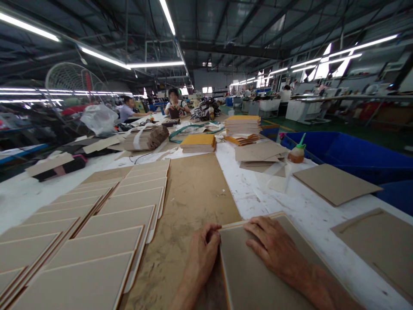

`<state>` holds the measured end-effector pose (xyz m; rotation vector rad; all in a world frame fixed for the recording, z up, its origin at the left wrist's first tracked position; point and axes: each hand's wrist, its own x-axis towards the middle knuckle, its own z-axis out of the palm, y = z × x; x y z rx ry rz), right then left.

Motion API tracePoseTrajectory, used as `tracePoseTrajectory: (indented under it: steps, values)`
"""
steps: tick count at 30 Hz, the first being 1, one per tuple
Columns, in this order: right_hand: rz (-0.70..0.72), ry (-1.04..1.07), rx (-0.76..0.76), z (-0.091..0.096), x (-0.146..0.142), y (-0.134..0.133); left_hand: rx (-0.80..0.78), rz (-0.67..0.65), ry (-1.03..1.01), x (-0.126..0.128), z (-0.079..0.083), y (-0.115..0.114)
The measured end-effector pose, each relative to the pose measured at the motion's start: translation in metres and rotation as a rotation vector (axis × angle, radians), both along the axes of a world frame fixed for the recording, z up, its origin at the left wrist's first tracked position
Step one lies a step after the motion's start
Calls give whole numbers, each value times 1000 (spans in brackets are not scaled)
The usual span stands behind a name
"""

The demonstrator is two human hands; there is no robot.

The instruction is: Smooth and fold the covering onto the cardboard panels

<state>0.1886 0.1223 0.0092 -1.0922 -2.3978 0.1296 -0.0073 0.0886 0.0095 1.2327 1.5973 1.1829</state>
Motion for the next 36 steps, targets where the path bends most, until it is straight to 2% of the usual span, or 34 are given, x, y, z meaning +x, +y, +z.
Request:
tracePoseTrajectory:
  steps: [3,7,16,21,30,36]
  values:
    - [-10,-5,-88,9,-7,3,-11,-32,85,-3,4,0]
    - [-17,-21,-126,12,-20,8,-42,-73,134,-7,4,1]
    - [-60,-36,-34,2,-35,14,-103,-32,221,-3,3,4]
    - [-56,-34,13,-3,-36,16,-136,-17,200,-3,0,5]
    - [-54,-58,-37,-2,-37,19,-148,13,207,-2,-1,8]
    - [-58,-74,-34,-2,-37,21,-191,65,102,0,-3,7]
